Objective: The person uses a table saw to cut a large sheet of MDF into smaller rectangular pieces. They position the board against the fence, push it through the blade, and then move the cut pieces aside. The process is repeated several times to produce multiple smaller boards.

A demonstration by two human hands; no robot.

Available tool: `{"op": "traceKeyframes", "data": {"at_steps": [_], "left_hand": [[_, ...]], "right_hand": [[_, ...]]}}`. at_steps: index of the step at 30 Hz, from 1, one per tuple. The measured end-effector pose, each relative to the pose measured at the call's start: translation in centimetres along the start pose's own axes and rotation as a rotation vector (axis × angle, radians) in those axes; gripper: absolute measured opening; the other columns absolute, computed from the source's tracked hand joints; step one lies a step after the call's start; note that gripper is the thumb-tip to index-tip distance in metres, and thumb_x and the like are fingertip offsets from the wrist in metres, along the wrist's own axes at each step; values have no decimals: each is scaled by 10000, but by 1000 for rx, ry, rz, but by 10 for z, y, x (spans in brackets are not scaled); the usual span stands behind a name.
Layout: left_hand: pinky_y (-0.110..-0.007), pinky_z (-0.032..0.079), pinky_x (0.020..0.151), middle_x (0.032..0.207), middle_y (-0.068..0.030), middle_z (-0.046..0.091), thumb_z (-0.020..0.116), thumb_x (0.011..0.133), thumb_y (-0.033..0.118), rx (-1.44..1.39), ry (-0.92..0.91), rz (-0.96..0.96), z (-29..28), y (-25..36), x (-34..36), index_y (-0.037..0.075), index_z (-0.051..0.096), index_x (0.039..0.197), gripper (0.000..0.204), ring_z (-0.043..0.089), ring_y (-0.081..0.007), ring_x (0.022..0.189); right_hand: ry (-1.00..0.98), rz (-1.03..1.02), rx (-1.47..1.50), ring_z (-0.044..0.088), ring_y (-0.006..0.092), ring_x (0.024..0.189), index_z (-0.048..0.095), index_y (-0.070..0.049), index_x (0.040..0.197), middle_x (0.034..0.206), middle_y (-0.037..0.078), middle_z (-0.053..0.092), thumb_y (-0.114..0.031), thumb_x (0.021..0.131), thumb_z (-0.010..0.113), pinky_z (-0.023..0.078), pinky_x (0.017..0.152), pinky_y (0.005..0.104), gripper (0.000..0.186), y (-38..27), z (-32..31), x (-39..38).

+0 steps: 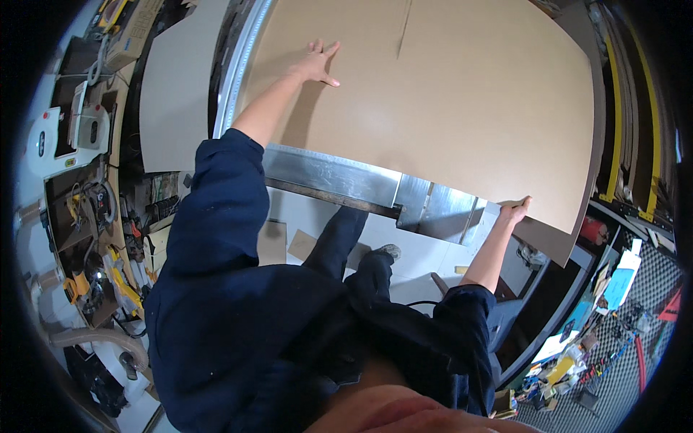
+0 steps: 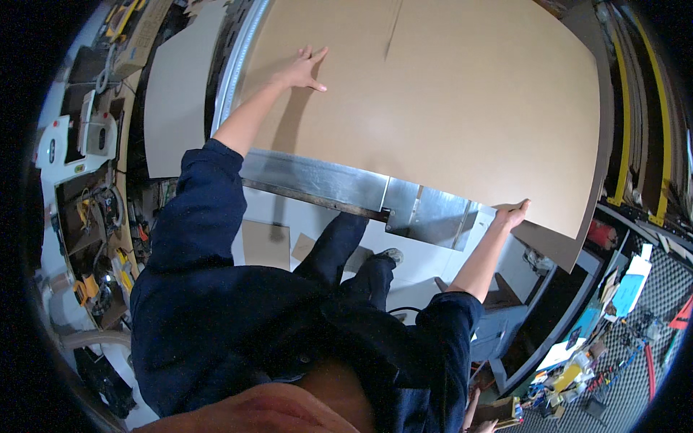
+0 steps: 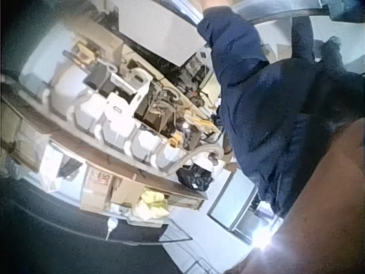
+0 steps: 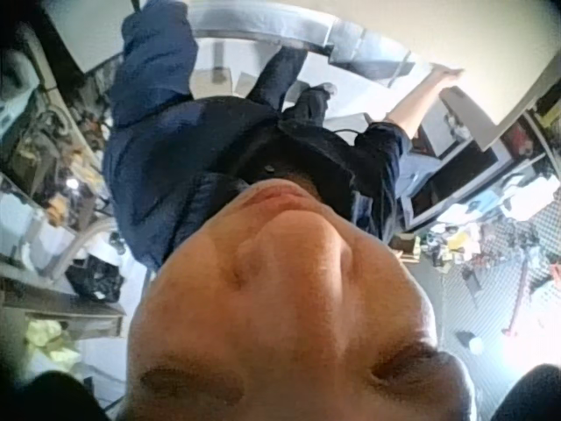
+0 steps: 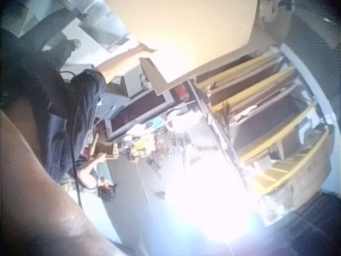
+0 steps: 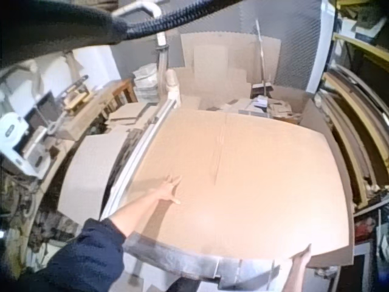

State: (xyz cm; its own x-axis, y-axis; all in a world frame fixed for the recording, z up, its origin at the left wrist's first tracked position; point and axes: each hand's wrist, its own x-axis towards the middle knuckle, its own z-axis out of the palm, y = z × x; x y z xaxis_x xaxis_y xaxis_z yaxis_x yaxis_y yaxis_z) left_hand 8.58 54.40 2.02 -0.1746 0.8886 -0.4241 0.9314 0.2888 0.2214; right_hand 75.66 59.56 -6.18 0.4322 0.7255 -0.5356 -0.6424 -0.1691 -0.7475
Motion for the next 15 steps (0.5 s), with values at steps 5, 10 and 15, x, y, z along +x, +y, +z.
{"op": "traceKeyframes", "data": {"at_steps": [5,10,15], "left_hand": [[-575,220,1136,1562,-258,10,864,585,429,-5,-110,153,25,39,-117,211,84,1535,1248,40,-428,1444],[-638,237,1103,1578,-200,18,879,582,312,-1,-46,214,46,13,-169,240,77,1534,1247,56,-382,1455],[-641,250,1097,1589,-150,31,863,601,293,41,-93,166,39,19,-151,262,74,1532,1221,66,-353,1460]], "right_hand": [[23,-68,17,535,292,1160,537,-47,1273,1287,108,564,-365,979,483,446,997,452,436,-3,-21,17],[14,-38,12,543,292,1153,543,-51,1267,1283,96,573,-366,984,471,453,990,447,430,9,2,-2],[0,-35,1,493,296,1215,516,-64,1297,1342,101,526,-369,977,487,408,1031,449,443,6,11,18]]}}
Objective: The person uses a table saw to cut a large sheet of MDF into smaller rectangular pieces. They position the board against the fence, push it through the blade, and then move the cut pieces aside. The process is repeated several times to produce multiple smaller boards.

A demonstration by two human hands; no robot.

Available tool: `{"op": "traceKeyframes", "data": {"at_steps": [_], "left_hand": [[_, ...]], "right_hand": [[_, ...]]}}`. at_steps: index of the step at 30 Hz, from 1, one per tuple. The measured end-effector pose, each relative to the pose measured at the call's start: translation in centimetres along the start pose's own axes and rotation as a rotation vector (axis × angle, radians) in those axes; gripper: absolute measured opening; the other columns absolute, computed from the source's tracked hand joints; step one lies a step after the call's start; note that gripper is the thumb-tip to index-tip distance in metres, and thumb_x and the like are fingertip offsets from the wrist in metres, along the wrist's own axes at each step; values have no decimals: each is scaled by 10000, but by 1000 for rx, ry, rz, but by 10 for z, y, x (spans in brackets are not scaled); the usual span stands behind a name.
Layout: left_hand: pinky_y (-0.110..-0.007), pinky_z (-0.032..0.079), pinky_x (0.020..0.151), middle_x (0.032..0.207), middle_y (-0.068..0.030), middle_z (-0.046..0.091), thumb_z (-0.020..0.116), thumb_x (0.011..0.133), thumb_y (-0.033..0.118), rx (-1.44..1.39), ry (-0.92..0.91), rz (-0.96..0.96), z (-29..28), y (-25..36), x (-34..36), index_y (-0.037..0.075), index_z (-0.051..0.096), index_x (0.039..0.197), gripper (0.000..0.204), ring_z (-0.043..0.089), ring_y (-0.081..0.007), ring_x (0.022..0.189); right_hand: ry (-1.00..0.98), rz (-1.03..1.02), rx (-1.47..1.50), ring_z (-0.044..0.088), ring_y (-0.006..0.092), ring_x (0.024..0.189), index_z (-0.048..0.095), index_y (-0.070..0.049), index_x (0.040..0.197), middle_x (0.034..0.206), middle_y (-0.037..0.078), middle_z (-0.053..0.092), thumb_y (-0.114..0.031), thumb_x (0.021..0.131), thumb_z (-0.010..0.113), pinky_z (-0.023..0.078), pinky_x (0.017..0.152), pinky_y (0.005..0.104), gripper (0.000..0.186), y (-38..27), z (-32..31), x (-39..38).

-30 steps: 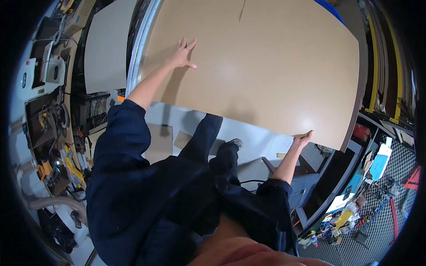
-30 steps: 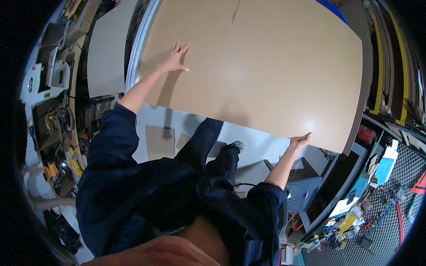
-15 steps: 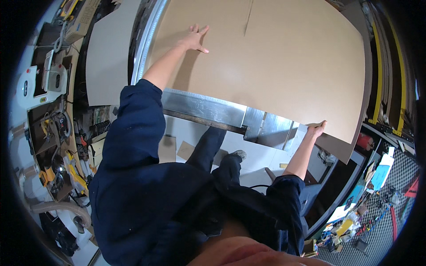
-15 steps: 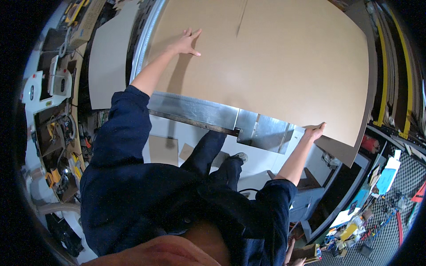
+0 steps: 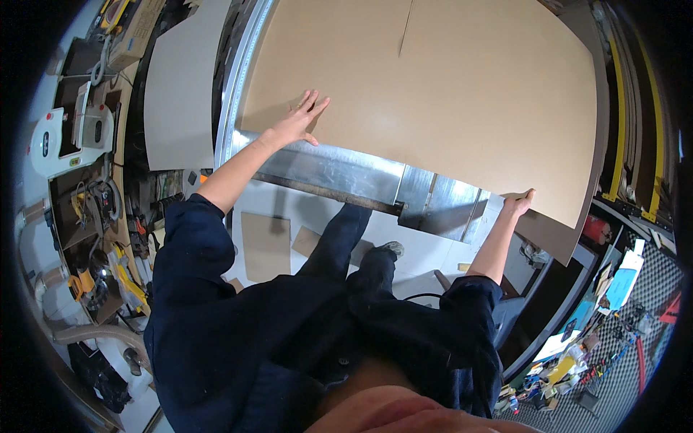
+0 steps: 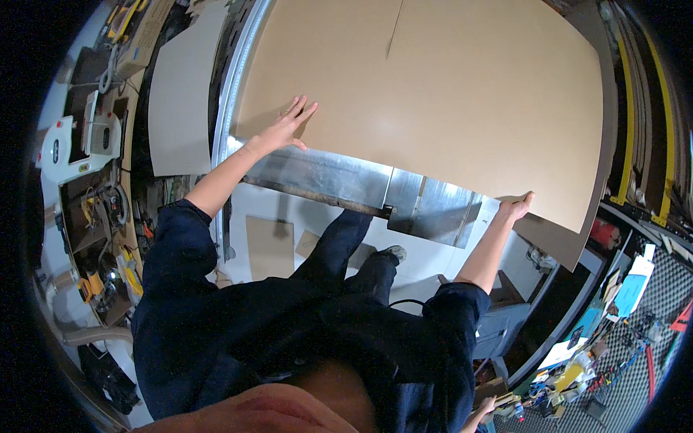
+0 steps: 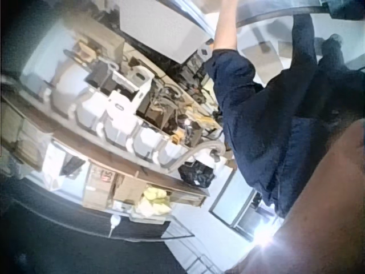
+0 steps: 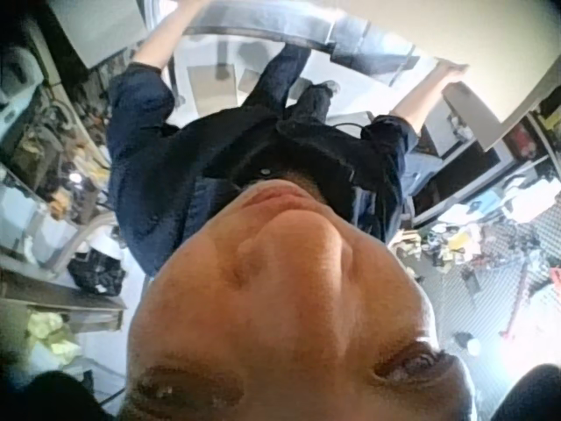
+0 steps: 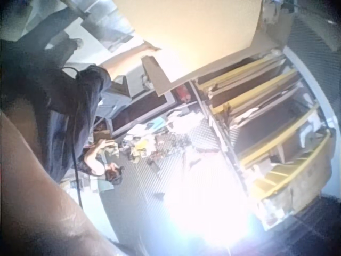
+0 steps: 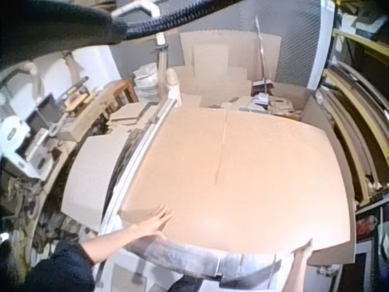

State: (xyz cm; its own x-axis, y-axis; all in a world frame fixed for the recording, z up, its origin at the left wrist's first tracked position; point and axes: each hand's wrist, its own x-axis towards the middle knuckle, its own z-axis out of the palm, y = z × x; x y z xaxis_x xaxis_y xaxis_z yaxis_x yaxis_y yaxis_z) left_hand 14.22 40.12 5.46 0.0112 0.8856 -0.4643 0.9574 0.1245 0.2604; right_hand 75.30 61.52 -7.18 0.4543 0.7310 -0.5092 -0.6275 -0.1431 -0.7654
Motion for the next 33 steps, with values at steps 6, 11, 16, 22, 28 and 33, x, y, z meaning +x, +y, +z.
{"op": "traceKeyframes", "data": {"at_steps": [6,11,16,22,28,33], "left_hand": [[-649,242,1095,1595,-128,24,855,598,340,57,1,-9,-24,-11,41,273,80,1532,1215,64,-339,1464],[-646,234,1100,1593,-139,34,851,596,362,35,2,-18,-48,-25,79,291,95,1529,1203,65,-341,1463],[-597,235,1127,1588,-156,43,856,599,354,-6,50,24,-64,-41,123,303,111,1526,1191,76,-353,1458],[-596,239,1131,1595,-116,44,858,610,357,-17,96,57,-77,-70,165,344,113,1519,1176,68,-326,1463],[-477,245,1179,1591,-82,82,848,601,375,27,93,42,-99,-65,191,366,118,1511,1167,90,-288,1461],[-461,238,1193,1592,-33,92,844,584,394,91,73,-37,-111,-64,203,394,118,1503,1171,115,-244,1460]], "right_hand": [[-126,-15,90,481,306,1232,485,-25,1306,1340,113,517,-353,995,449,390,1058,463,454,6,29,31],[-91,-9,63,490,284,1226,484,-25,1307,1341,103,517,-339,1003,439,410,1041,443,439,9,80,43],[-99,-102,-6,453,293,1251,421,21,1357,1398,139,450,-322,1014,421,382,1060,433,485,13,119,69],[-89,-132,-51,468,308,1237,413,15,1360,1390,136,455,-320,1010,437,409,1035,457,485,22,165,88],[-39,-209,-30,500,310,1193,424,19,1336,1344,143,482,-321,991,488,439,1007,466,488,22,189,108],[66,-253,2,515,283,1141,479,46,1247,1265,149,517,-267,945,570,449,979,446,444,34,214,116]]}}
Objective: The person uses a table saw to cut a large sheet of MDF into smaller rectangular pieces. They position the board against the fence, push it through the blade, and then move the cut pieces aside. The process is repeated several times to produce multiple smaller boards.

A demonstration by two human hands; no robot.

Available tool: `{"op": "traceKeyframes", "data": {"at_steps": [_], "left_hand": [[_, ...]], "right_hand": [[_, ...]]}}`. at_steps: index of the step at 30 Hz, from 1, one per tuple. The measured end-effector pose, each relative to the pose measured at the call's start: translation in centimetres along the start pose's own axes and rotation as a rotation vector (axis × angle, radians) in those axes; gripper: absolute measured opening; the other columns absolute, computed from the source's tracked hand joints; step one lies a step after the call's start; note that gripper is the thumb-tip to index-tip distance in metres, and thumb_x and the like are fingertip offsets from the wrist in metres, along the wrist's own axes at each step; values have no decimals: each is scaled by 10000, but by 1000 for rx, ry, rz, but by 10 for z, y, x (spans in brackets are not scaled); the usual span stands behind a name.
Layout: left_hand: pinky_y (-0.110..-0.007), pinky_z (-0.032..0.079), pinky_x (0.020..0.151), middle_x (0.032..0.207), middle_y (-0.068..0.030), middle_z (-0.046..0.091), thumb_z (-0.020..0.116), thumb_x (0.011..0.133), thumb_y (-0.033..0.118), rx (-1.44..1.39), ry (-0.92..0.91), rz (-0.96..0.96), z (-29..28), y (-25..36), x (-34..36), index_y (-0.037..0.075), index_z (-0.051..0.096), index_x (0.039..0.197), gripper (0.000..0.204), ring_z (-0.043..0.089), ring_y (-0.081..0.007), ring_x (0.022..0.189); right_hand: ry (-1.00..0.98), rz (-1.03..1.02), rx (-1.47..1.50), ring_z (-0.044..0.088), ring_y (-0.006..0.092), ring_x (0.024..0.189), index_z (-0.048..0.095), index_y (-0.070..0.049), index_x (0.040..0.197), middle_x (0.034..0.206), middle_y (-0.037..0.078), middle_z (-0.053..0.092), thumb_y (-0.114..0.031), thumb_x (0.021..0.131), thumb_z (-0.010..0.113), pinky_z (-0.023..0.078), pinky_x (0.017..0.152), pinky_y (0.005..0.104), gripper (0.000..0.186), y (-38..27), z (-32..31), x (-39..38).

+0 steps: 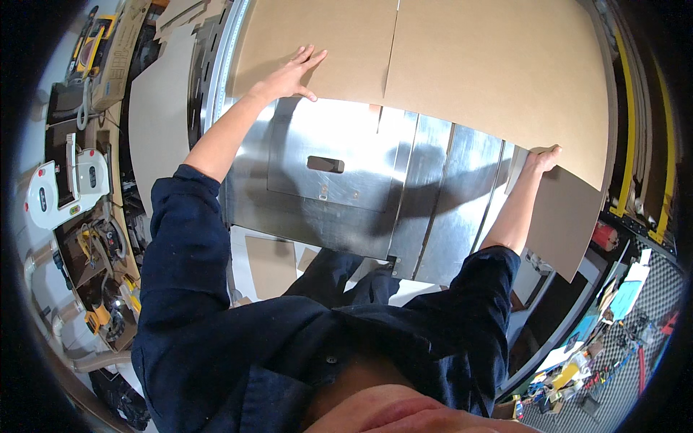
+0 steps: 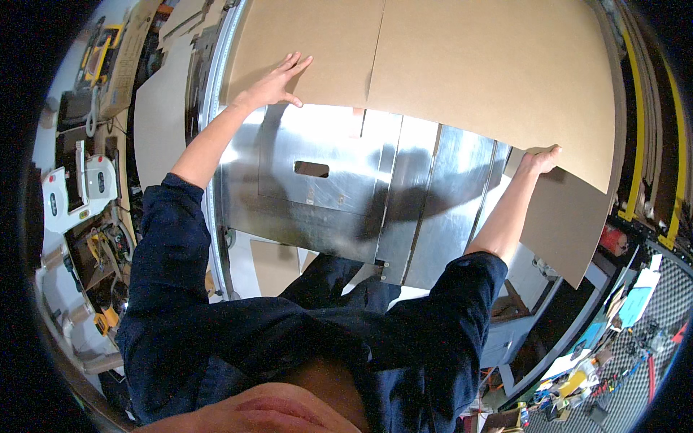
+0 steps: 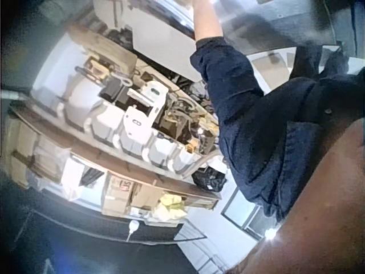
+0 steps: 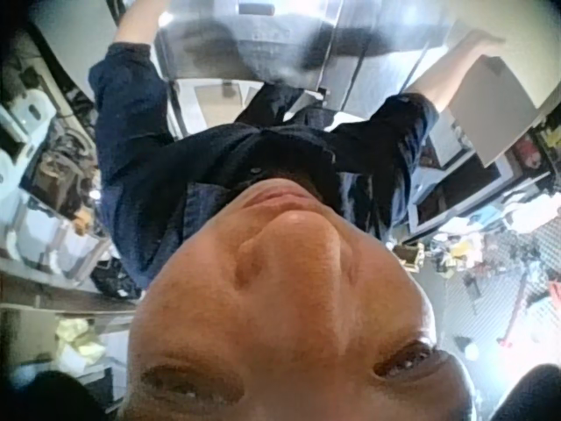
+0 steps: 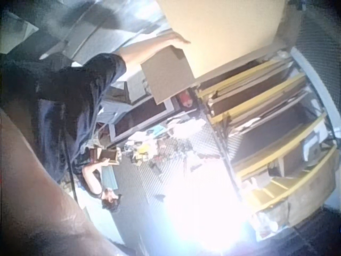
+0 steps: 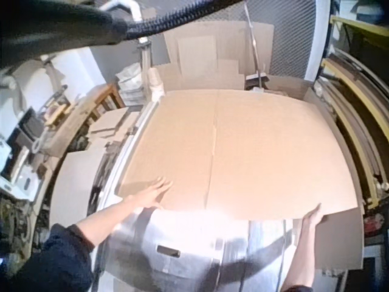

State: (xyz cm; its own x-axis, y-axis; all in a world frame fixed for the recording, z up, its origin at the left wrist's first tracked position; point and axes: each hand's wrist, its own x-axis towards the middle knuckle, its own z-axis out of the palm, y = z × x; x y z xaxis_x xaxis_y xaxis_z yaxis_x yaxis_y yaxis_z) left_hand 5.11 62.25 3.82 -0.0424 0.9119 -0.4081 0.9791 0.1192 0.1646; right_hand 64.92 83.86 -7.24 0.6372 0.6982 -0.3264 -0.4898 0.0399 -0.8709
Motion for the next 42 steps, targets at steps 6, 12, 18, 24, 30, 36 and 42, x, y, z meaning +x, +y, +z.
{"op": "traceKeyframes", "data": {"at_steps": [6,12,18,24,30,36,42], "left_hand": [[-460,226,1198,1591,-48,78,848,574,376,-37,28,65,0,-12,27,371,115,1508,1187,113,-237,1460],[-456,211,1194,1583,-133,77,865,584,345,-34,11,98,-27,-14,48,303,118,1521,1199,109,-302,1457],[-444,211,1182,1570,-205,90,849,616,382,-24,-6,160,-51,-48,109,235,127,1530,1174,115,-350,1452],[-437,171,1182,1541,-245,185,561,755,732,1,-67,2,-78,-23,183,161,232,1512,1004,160,-367,1440],[-663,99,1113,1561,-264,10,604,678,784,-229,84,-485,-76,79,217,85,137,1523,1192,8,-445,1440],[-690,63,1097,1561,-262,-36,690,645,705,-324,277,-488,-50,25,259,-58,48,1489,1306,-89,-471,1427],[-720,83,1073,1558,-272,39,723,672,624,-278,326,-402,-62,101,211,-62,73,1488,1248,-54,-488,1424]], "right_hand": [[4,-131,17,526,278,1091,500,84,1182,1217,151,533,-229,914,611,446,964,441,426,12,-9,52],[-41,-180,-122,470,278,1214,442,102,1295,1341,189,478,-221,977,525,371,1077,416,461,-39,-56,45],[-3,-147,-290,428,267,1291,394,52,1390,1430,166,427,-298,983,514,326,1111,391,550,-114,-166,-28],[-1,-164,-197,517,260,1182,427,43,1344,1320,144,519,-320,977,522,420,1019,391,524,-166,-280,-114],[56,-118,-151,540,248,1167,429,36,1352,1319,146,530,-340,992,489,446,986,363,524,-181,-359,-203],[65,-78,-159,567,246,1142,464,13,1335,1293,131,561,-362,1005,452,478,963,370,499,-192,-375,-231],[69,-133,-176,565,228,1131,455,23,1329,1279,125,559,-361,995,483,478,943,344,509,-207,-377,-256]]}}
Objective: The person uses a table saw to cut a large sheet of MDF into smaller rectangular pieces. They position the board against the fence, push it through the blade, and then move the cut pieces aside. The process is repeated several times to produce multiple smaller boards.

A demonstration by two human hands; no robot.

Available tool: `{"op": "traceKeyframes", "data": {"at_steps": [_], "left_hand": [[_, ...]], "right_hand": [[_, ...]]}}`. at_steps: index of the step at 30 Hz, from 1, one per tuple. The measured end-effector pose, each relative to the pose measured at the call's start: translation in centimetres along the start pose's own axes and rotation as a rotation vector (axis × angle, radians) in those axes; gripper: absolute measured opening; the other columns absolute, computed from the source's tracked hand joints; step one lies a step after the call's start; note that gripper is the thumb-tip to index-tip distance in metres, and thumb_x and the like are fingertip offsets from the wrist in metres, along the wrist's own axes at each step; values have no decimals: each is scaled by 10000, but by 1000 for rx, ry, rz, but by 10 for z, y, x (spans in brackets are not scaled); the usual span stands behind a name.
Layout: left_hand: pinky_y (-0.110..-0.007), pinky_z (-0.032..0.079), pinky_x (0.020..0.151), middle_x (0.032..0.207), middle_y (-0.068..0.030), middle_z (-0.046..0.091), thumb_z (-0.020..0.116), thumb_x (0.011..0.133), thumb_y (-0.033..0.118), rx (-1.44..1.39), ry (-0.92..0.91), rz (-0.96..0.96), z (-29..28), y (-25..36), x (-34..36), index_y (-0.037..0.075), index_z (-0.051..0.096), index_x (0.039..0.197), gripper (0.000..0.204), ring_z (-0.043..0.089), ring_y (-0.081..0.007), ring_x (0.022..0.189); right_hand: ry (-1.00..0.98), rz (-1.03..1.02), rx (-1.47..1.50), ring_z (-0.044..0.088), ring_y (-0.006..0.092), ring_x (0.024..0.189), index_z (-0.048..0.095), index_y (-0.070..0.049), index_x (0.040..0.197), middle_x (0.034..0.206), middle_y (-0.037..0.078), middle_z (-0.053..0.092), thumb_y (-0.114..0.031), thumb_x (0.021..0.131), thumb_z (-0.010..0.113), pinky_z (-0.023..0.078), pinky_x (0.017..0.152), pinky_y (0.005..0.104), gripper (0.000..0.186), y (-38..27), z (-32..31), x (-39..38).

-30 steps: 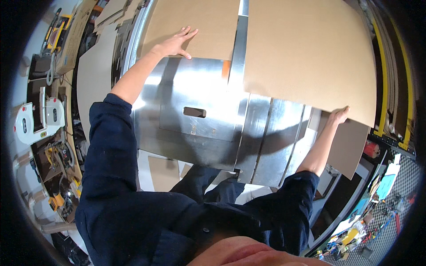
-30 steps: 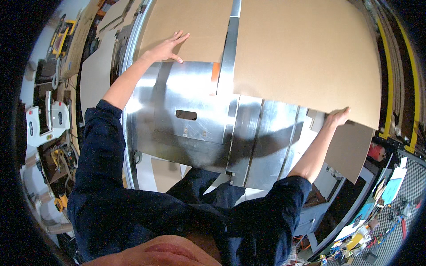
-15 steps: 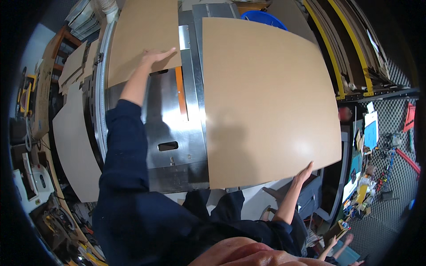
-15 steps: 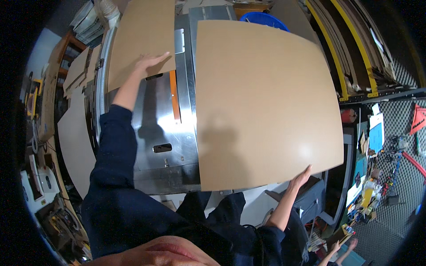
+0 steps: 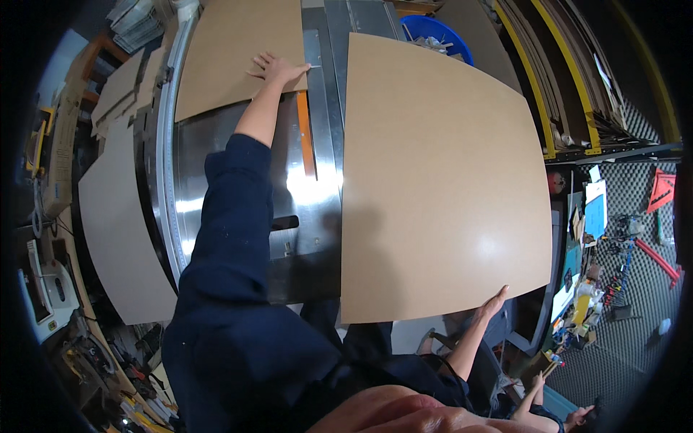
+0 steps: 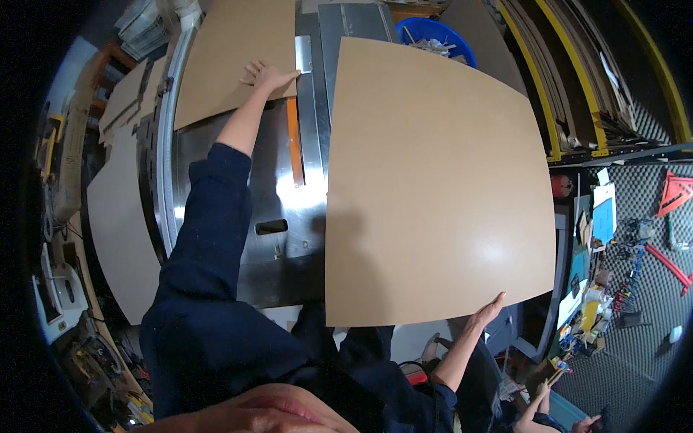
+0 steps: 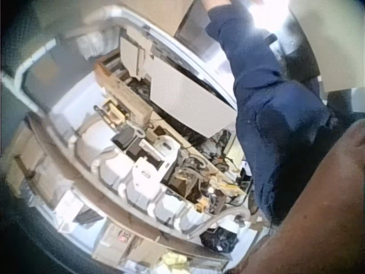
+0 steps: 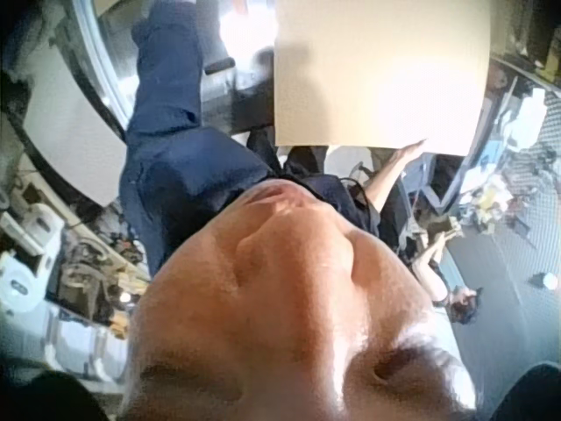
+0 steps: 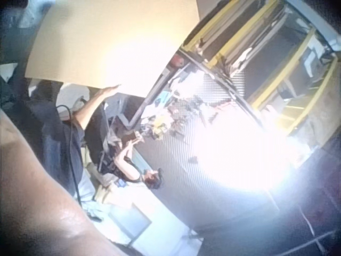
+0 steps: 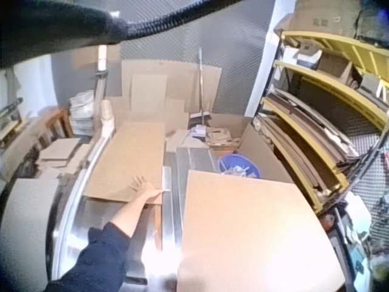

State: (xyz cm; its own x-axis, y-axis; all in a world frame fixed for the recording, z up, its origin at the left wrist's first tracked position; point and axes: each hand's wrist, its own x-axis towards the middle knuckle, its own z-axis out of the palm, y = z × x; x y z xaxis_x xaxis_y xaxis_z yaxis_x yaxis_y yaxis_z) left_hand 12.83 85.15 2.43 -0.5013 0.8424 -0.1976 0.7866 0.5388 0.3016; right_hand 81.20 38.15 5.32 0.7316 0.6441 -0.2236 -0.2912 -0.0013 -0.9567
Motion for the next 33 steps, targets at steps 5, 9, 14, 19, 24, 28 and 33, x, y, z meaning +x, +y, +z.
{"op": "traceKeyframes", "data": {"at_steps": [5,9,14,19,24,28,33], "left_hand": [[-767,116,1026,1561,-261,55,712,719,567,25,-101,-18,5,18,4,-59,140,1483,1142,-11,-517,1414],[-773,127,1025,1545,-263,150,641,843,389,302,134,47,27,0,65,-31,183,1486,894,125,-541,1390],[-766,293,956,1461,-244,348,586,894,235,528,145,-42,0,94,-6,-8,346,1435,639,364,-514,1295],[-717,456,835,1215,-71,640,662,845,231,613,270,44,-79,54,66,123,661,1194,365,592,-336,1138],[-375,568,819,1146,-36,682,605,889,146,690,329,302,-180,47,6,182,731,1037,198,662,-220,1049],[-371,583,700,932,-89,712,586,859,71,964,650,590,-302,-62,40,125,736,896,164,702,-246,878],[-384,557,679,852,-133,703,617,837,199,909,781,648,-415,-96,-22,63,729,879,181,700,-271,809]], "right_hand": [[-22,8,3,560,245,1144,458,20,1330,1292,133,555,-369,999,467,471,961,367,510,-5,3,-3],[-125,60,49,562,250,1143,456,25,1331,1294,136,555,-368,1000,462,474,962,371,515,9,29,12],[-8,-31,4,571,257,1131,454,27,1334,1290,140,556,-344,997,476,483,955,371,502,-16,-23,2],[-45,16,53,586,257,1117,485,4,1310,1267,134,579,-346,1002,457,492,952,389,467,14,7,16],[42,-71,56,585,264,1098,476,20,1310,1258,141,576,-322,996,481,488,948,388,464,-9,-30,-1],[105,-78,5,579,262,1090,476,49,1292,1249,145,573,-304,990,502,486,943,376,465,-5,1,-18],[203,-102,-38,601,264,1023,503,82,1245,1207,159,586,-290,972,546,513,880,377,463,-33,-42,-17]]}}
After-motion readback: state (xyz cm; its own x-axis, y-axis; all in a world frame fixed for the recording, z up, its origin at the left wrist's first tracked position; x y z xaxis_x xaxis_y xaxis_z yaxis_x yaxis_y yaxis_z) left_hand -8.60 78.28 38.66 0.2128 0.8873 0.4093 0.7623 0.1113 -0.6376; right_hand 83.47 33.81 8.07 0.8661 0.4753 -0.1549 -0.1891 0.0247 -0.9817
